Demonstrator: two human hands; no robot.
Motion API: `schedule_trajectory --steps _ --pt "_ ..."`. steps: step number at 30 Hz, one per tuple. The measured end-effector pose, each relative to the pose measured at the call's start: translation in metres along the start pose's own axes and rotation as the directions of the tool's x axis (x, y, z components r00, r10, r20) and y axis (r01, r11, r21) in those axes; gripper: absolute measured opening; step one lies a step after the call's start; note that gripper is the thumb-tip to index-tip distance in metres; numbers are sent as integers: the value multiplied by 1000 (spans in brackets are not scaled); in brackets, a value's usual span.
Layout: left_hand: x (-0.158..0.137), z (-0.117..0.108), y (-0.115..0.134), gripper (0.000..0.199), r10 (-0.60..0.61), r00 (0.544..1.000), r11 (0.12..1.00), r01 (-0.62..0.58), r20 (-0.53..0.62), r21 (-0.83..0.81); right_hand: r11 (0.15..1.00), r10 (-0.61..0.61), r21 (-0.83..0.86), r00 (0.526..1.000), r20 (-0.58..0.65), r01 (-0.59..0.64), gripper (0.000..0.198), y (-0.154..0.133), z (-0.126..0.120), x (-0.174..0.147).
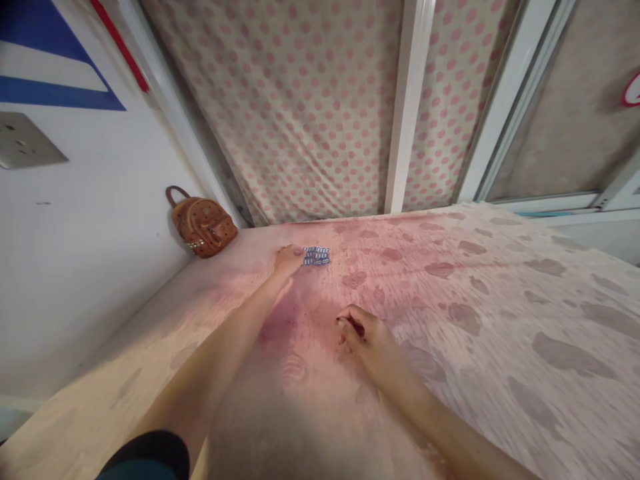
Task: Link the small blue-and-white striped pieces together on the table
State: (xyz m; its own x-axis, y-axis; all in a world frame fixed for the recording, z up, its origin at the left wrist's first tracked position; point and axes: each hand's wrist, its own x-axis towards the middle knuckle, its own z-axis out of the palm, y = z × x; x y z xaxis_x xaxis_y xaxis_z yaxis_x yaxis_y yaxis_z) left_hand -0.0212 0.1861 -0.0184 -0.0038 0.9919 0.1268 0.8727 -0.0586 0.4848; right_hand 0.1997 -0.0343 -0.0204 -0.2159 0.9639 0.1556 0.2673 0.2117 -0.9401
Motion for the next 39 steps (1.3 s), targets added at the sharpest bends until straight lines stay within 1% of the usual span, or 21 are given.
schedule_trajectory --steps 3,6,9,12,15,17,20,23,28,31,33,35,37,39 --pt "5 -1 -5 47 52 999 996 -52 -5 74 1000 -16 -7 1000 -12 16 29 -8 -3 1" --pt "7 6 0 53 131 990 983 -136 45 126 999 4 -32 1000 24 -4 29 -11 -6 1" --pt "9 20 9 59 183 976 967 -200 119 159 998 37 -60 997 70 -33 29 -8 -8 -1" --pt "9 31 17 64 204 963 953 -236 177 188 994 102 -36 994 42 -101 29 -1 -7 -4" --pt "4 34 21 67 233 946 935 -281 224 217 991 131 -16 991 16 -131 29 5 -6 -4" --pt "-4 32 21 66 261 931 919 -321 256 229 991 130 -28 991 27 -129 28 6 -5 -3" --pt "-20 26 21 65 314 893 886 -397 322 239 988 144 -67 988 49 -141 28 6 -5 -3" --pt "-43 21 22 67 365 854 856 -464 371 226 988 117 -112 991 61 -110 29 3 -6 -4" --pt "-98 11 24 67 423 822 838 -515 382 180 986 65 -159 995 70 -53 29 -1 -7 -4" --pt "-134 -1 17 66 463 803 830 -541 374 134 987 34 -161 997 72 -22 28 -3 -7 -4" --pt "-154 -12 10 67 430 820 852 -507 378 130 986 21 -168 997 68 -9 25 -6 -7 -4" --pt "-170 -23 1 68 356 857 883 -438 372 166 983 8 -182 998 59 3 22 -10 -7 -5" --pt "-180 -33 -9 68 280 892 904 -369 354 216 983 4 -186 998 62 7 21 -12 -7 -7" --pt "-184 -41 -15 66 222 916 915 -314 334 252 982 1 -187 998 66 11 22 -13 -7 -8"
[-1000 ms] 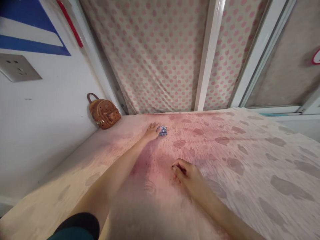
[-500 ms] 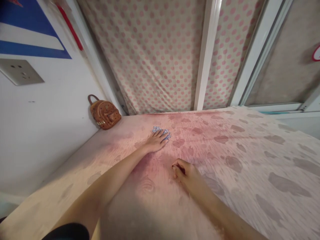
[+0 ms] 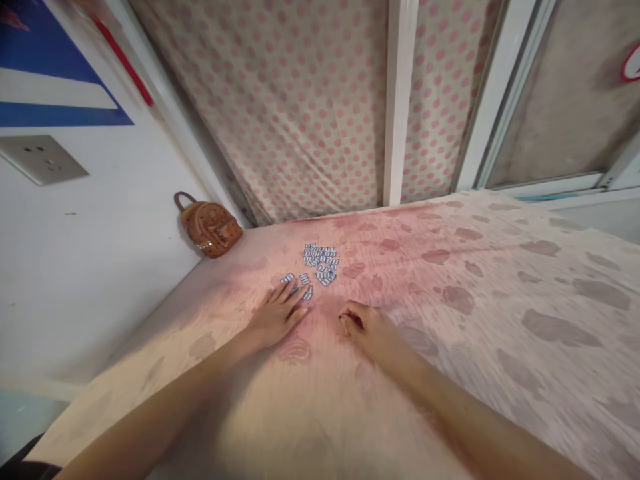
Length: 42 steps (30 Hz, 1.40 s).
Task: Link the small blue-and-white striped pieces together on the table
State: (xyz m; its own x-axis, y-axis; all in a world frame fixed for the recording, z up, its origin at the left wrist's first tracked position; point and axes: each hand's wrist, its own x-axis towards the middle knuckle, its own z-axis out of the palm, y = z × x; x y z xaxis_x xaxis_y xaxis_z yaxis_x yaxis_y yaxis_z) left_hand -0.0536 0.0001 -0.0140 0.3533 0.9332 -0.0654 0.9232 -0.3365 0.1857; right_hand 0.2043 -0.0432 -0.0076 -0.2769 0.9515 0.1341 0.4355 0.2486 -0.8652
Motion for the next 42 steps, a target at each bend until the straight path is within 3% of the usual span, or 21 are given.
schedule_trajectory --steps 3,6,11,14,17,22,26,29,32,37,39,42 --pt "10 -6 -5 66 -62 996 998 61 -67 -10 1000 -9 -7 1000 6 9 21 4 2 1" --pt "50 -12 -2 68 -27 984 999 22 -176 -34 1000 -24 -1 1000 17 24 21 10 5 3" --pt "131 -11 16 75 -109 994 991 106 -30 -80 999 -33 27 999 3 33 22 15 5 5" --pt "147 -5 29 76 -91 996 994 91 10 -64 999 -45 11 999 8 44 22 13 4 4" --pt "131 1 40 76 1 999 999 1 37 -52 998 -50 -34 999 3 50 21 11 2 2" --pt "64 6 48 74 157 987 987 -155 37 -42 995 -53 -89 999 -10 52 21 11 3 2" --pt "15 2 45 70 153 988 988 -153 18 18 995 -74 -67 997 0 73 22 10 4 1" --pt "12 -7 34 65 84 995 996 -83 -54 14 996 -85 -40 996 8 85 22 10 5 1" --pt "47 -14 19 66 -6 992 1000 6 -125 -5 996 -86 -34 996 3 86 21 9 6 1" --pt "136 -12 8 74 -174 984 984 172 -37 -48 997 -71 -36 997 -1 71 19 8 5 1" --pt "158 -8 13 76 -194 980 980 192 -38 -56 996 -86 -20 996 9 86 20 9 4 1" --pt "166 0 28 79 -139 990 989 137 -35 -50 993 -108 -41 994 17 109 20 11 4 1"
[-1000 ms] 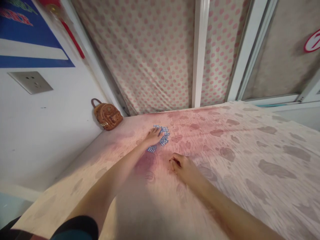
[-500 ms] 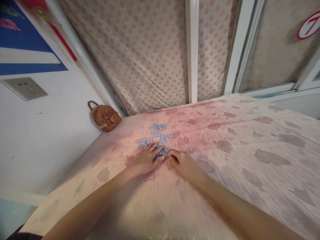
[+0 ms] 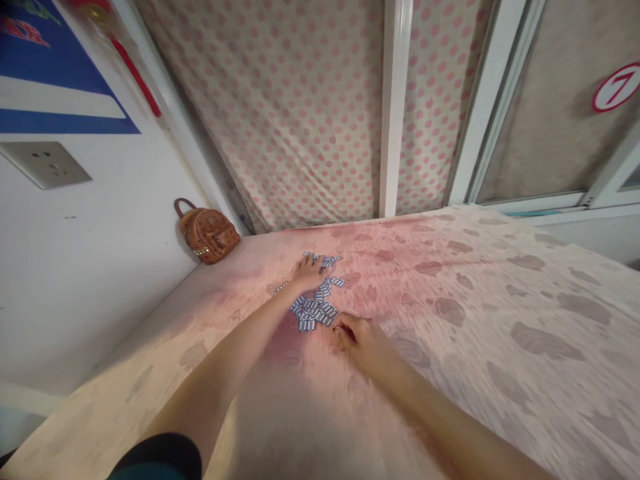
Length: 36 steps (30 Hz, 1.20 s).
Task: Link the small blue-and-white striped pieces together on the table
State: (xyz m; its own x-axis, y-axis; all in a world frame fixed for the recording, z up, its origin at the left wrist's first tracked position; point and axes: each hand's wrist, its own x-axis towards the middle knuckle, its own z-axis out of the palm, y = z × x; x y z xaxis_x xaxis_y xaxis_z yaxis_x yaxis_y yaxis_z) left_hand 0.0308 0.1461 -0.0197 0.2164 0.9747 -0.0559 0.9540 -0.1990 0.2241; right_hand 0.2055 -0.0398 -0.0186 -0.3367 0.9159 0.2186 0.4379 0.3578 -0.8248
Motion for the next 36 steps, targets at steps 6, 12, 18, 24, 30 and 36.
schedule_trajectory --steps 6,12,18,24,30,36 --pt "-57 0 17 74 218 970 976 -218 109 -13 998 -11 -61 1000 24 13 21 0 1 1" --pt "-135 -8 1 67 257 958 965 -262 127 22 997 10 -80 1000 14 -9 20 -1 1 -1" --pt "-174 -11 -24 70 189 982 977 -188 -7 100 996 -5 -87 1000 15 6 20 1 2 -2" --pt "-212 -6 -21 69 309 948 946 -315 78 82 992 -3 -123 1000 29 6 21 0 0 -1" --pt "-232 -16 -27 60 289 957 948 -286 -4 140 996 6 -85 997 75 1 24 -6 -4 -2" --pt "-210 -18 -40 62 170 980 976 -152 -107 158 992 26 -122 997 78 -17 23 -6 -3 -2"
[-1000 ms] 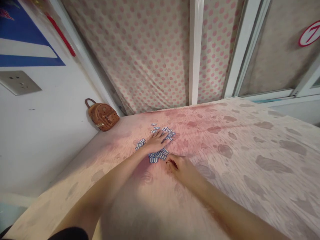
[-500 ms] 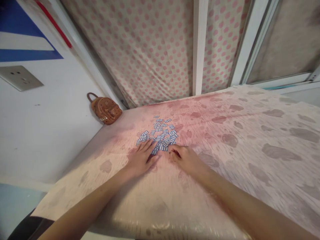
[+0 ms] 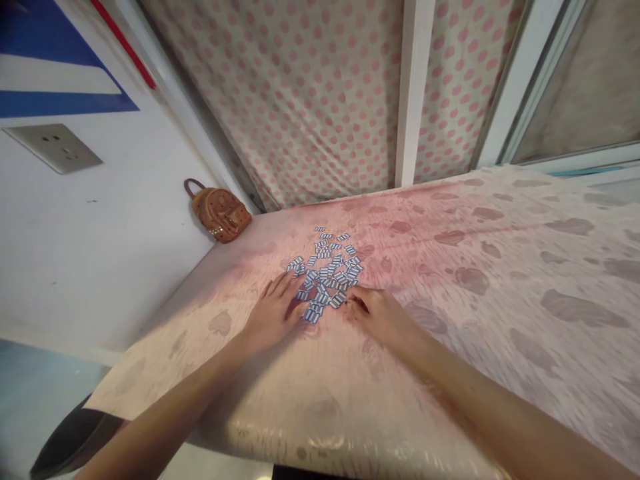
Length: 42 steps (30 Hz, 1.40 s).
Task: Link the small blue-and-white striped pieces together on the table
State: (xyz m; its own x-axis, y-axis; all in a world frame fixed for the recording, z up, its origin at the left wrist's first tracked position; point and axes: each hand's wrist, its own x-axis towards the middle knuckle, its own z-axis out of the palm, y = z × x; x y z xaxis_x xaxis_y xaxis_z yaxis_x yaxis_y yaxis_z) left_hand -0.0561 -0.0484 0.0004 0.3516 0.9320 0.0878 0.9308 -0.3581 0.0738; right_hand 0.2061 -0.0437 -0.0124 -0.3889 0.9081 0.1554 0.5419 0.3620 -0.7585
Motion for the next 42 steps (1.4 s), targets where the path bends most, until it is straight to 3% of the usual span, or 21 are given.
schedule_trajectory --steps 4,10,13,19,25,28,32,36,39,42 --pt "23 11 -6 63 -44 995 999 43 88 11 1000 15 -12 1000 4 -15 24 2 1 2" --pt "43 10 -22 60 -99 995 995 98 5 32 1000 13 -26 1000 0 -13 25 4 1 2" --pt "40 11 -29 62 -108 993 994 107 -53 -6 1000 -1 -25 1000 -2 1 27 5 2 1" --pt "17 15 -17 66 2 996 997 5 89 -71 999 18 -37 1000 5 -17 27 4 2 1" --pt "12 2 -16 61 75 997 989 -71 27 -128 1000 -18 -14 1000 6 19 28 0 1 0" --pt "46 1 -31 65 8 999 996 -10 -32 -85 999 -33 -14 999 14 33 28 -1 1 -1" --pt "123 10 -41 70 -32 995 993 42 95 -111 999 -25 -34 1000 12 25 28 3 3 0" --pt "195 24 -29 75 -42 986 991 61 159 -119 999 -27 -27 999 19 28 25 7 3 2" --pt "225 33 -20 73 -51 983 990 72 174 -119 999 -36 -24 999 26 37 26 7 2 1" --pt "231 40 -16 70 -40 981 992 61 187 -110 999 -44 -24 999 31 45 27 5 1 0"
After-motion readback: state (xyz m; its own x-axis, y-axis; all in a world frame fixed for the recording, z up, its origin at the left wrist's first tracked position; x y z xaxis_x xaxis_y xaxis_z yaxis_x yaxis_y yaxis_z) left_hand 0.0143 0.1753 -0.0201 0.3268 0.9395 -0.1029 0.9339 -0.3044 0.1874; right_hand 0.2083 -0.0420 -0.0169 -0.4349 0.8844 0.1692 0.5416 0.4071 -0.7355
